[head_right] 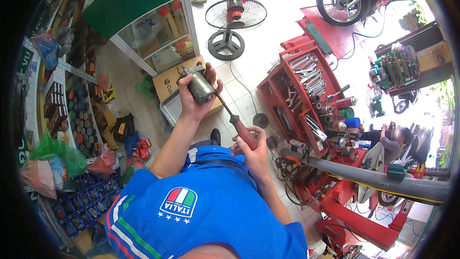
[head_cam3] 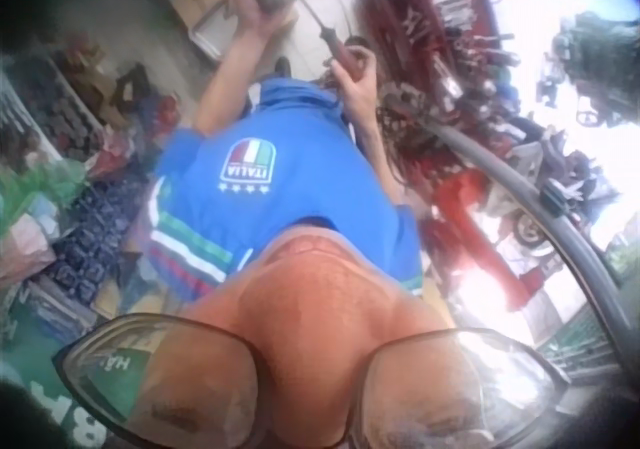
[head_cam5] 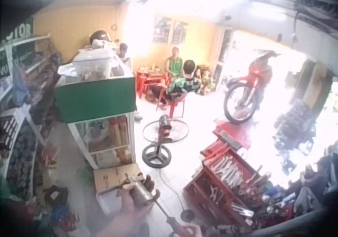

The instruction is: The person holds a metal fuel pump by hand and uses a screwdriver to loosen a screw on its casing, turning the part over to work on different sides.

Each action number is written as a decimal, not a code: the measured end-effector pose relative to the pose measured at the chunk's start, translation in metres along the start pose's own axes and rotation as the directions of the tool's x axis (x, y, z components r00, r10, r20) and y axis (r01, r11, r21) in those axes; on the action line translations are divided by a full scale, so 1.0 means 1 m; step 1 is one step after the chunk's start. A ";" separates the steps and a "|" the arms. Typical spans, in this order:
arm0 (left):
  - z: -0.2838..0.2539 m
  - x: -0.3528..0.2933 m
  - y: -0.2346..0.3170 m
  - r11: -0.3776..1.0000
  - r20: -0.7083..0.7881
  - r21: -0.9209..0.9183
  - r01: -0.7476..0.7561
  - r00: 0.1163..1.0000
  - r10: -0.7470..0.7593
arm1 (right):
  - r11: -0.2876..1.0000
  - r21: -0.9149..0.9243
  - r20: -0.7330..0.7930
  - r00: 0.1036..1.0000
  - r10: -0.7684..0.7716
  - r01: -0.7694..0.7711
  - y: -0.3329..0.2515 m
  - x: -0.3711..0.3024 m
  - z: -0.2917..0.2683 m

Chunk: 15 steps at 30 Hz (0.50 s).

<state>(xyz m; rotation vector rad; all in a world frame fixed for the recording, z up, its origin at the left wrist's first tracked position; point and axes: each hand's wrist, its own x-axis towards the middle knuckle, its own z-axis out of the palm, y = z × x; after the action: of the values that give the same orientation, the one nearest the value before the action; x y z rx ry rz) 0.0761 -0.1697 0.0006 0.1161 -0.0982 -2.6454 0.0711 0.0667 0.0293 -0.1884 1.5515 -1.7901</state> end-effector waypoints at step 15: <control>-0.004 -0.003 -0.004 0.999 0.000 0.012 0.031 1.000 -0.031 | 0.990 0.088 -0.095 0.991 -0.099 0.108 -0.012 0.004 -0.009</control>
<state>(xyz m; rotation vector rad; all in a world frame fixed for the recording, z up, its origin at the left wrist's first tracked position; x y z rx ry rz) 0.0767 -0.1648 -0.0031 0.1223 -0.1139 -2.6762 0.0582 0.0708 0.0362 -0.1475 1.5414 -1.9717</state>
